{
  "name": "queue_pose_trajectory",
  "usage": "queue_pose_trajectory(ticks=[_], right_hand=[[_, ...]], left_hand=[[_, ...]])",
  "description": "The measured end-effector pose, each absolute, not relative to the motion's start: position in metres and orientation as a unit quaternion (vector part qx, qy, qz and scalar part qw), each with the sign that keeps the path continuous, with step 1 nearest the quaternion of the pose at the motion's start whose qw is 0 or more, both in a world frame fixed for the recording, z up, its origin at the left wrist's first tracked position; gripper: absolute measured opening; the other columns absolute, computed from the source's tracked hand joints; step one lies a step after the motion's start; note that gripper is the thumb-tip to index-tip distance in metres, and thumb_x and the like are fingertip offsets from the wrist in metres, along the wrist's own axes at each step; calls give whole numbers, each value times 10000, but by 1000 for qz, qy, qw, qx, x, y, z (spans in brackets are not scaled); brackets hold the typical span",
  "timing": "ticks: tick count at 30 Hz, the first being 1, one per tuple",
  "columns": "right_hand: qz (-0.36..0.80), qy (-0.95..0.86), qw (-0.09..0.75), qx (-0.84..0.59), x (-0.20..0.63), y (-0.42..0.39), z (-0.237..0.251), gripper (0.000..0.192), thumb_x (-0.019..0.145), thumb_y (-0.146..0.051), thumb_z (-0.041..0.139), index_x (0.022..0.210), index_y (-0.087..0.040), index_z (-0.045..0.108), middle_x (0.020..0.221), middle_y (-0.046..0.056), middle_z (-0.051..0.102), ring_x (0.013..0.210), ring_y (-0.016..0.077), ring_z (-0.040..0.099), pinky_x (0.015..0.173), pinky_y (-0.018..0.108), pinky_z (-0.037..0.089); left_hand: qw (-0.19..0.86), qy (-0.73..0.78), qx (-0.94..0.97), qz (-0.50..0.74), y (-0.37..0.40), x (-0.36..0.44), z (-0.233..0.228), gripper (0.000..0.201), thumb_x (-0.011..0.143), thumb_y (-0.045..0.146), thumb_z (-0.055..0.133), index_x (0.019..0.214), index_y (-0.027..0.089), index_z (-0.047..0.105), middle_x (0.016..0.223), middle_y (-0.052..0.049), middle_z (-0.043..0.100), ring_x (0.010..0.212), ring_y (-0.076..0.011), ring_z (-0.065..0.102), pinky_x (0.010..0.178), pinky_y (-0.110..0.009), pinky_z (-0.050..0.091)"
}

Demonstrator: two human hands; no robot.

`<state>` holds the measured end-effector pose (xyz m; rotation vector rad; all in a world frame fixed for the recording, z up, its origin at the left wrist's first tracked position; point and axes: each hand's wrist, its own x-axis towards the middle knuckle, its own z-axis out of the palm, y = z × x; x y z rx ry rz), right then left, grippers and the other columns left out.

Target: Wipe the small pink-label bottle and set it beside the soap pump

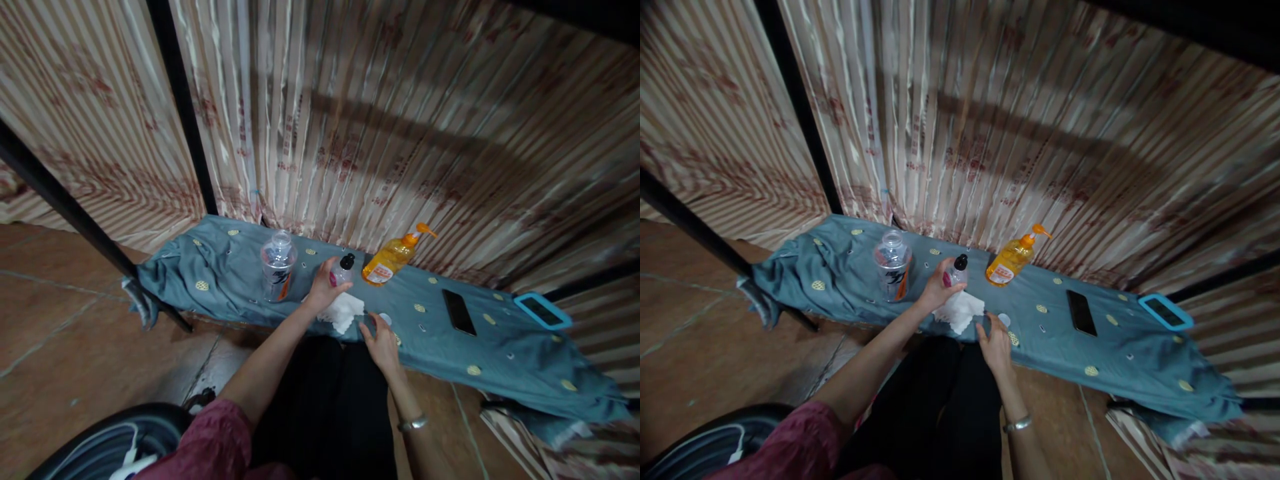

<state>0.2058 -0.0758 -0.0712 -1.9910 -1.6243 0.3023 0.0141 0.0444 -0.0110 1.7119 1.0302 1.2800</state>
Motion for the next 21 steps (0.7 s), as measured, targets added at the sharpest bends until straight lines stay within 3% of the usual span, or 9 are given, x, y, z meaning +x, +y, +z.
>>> queue_pose_trajectory(ticks=[3,7,15,21], right_hand=[[55,-563,292,-771,228,-79,-85,511,902,-405,599,1343,-174,482,1400,136,500,1309,297,466,1064,554,401],[34,-531,280,-799,250,-74,-98,586,867,-421,650,1366,-179,461,1407,141,488,1289,306,481,1050,555,415],[54,-522,244,-816,251,-60,-96,314,891,-362,632,1140,-172,609,1208,86,613,1156,240,569,1002,501,461],[110,-487,280,-820,249,-66,-80,278,888,-382,639,1085,-187,620,1055,52,654,962,188,632,895,431,523]], left_hand=[[381,404,669,494,44,13,-10,725,682,300,816,1326,239,489,1411,-116,539,1339,-299,491,1143,-488,364],[381,411,659,502,44,15,-10,811,649,302,832,1361,239,450,1429,-121,519,1385,-313,439,1162,-505,334],[377,419,659,498,42,15,-10,809,636,249,831,1354,226,459,1404,-136,534,1389,-331,430,1163,-541,315],[381,415,652,507,34,10,-13,871,621,262,841,1385,231,425,1452,-122,485,1405,-345,401,1181,-571,285]])
